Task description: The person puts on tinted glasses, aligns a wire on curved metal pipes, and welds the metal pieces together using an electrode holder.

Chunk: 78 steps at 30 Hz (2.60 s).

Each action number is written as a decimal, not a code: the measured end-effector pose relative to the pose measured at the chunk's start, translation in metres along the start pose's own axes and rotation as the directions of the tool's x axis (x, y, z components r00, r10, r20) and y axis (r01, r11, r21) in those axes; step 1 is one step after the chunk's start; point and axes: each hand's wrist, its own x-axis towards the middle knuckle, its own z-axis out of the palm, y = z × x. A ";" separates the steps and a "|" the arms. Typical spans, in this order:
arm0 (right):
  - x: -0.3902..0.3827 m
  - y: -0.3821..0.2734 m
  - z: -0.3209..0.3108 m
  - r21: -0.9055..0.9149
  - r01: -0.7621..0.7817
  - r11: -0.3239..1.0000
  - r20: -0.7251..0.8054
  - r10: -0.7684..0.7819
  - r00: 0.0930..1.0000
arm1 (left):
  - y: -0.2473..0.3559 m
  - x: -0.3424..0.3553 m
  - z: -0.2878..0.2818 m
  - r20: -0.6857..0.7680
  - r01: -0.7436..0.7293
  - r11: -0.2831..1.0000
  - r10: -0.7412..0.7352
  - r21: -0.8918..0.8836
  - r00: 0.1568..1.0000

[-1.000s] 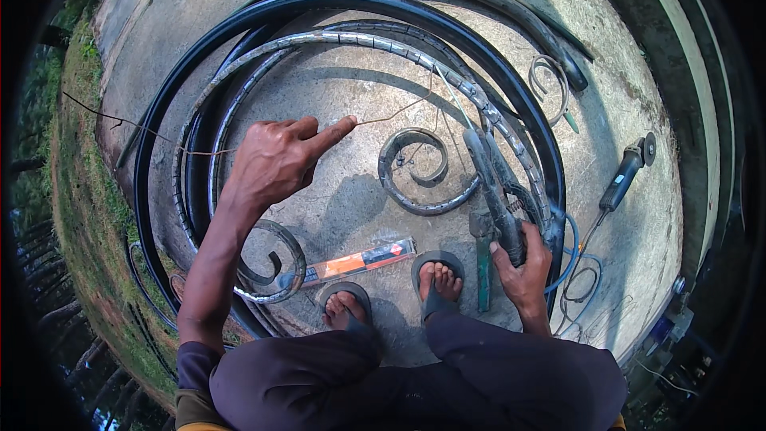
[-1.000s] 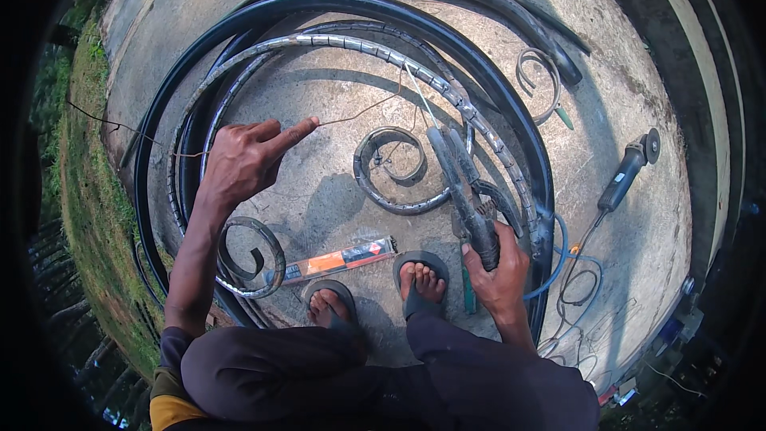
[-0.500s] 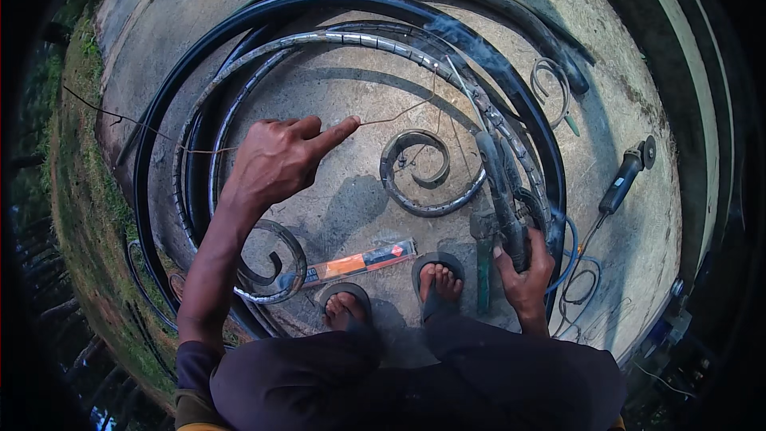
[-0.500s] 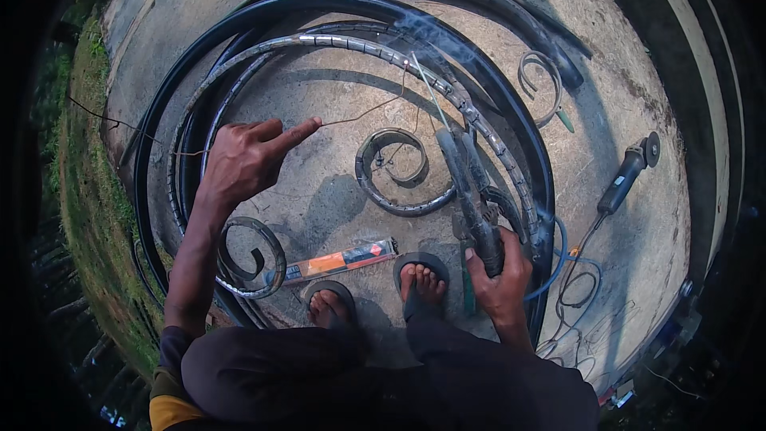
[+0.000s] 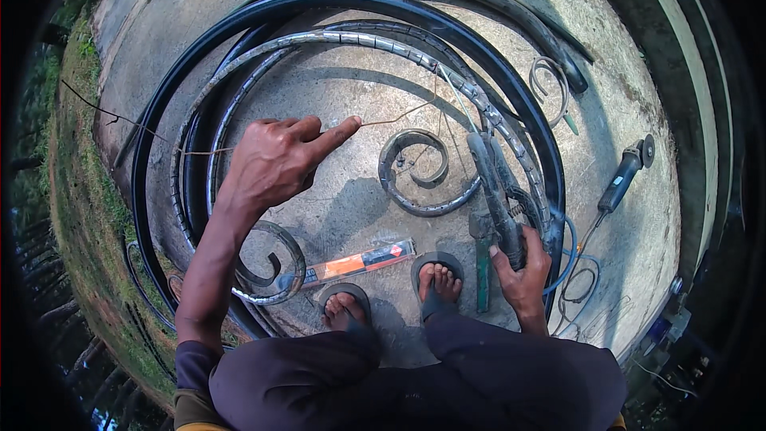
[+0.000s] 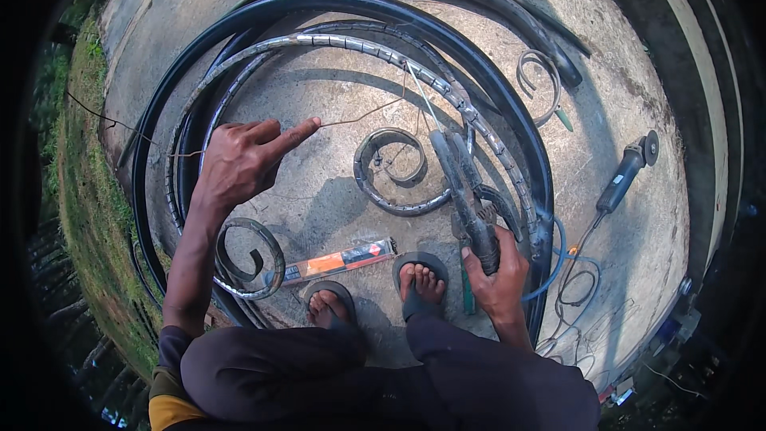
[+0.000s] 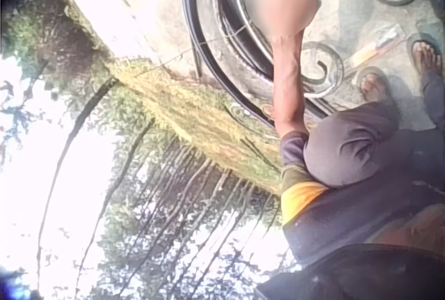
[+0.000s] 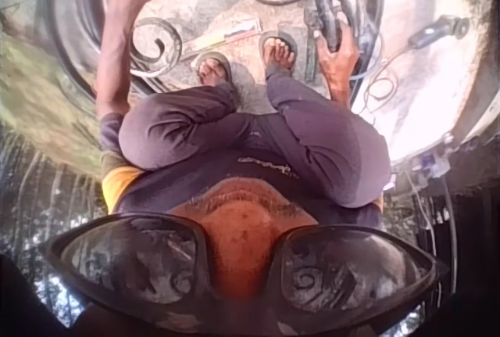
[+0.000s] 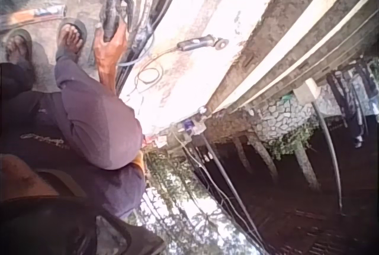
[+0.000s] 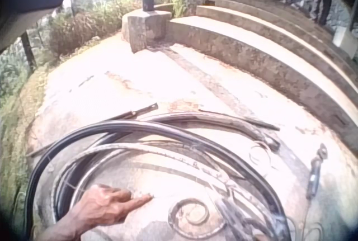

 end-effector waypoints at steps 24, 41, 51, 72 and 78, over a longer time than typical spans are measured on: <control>0.002 -0.002 0.000 -0.017 -0.018 1.000 0.035 0.019 0.999 | -0.006 0.001 0.004 -0.052 -0.009 1.000 0.010 0.014 0.999; -0.004 0.003 -0.001 -0.035 -0.004 0.999 -0.004 0.004 1.000 | -0.006 0.002 -0.002 0.042 0.007 1.000 -0.008 0.014 0.999; -0.001 0.007 0.003 -0.045 0.024 0.999 0.004 -0.024 1.000 | -0.011 0.001 0.006 -0.107 -0.033 0.999 0.037 0.032 0.994; 0.002 0.003 0.004 -0.029 -0.014 0.999 0.037 0.015 0.999 | -0.012 0.002 0.005 -0.083 -0.043 0.998 0.047 0.039 0.995; -0.002 0.011 0.004 -0.012 0.040 0.999 -0.019 -0.040 0.999 | -0.010 0.004 -0.002 -0.021 -0.045 0.998 0.046 0.043 0.999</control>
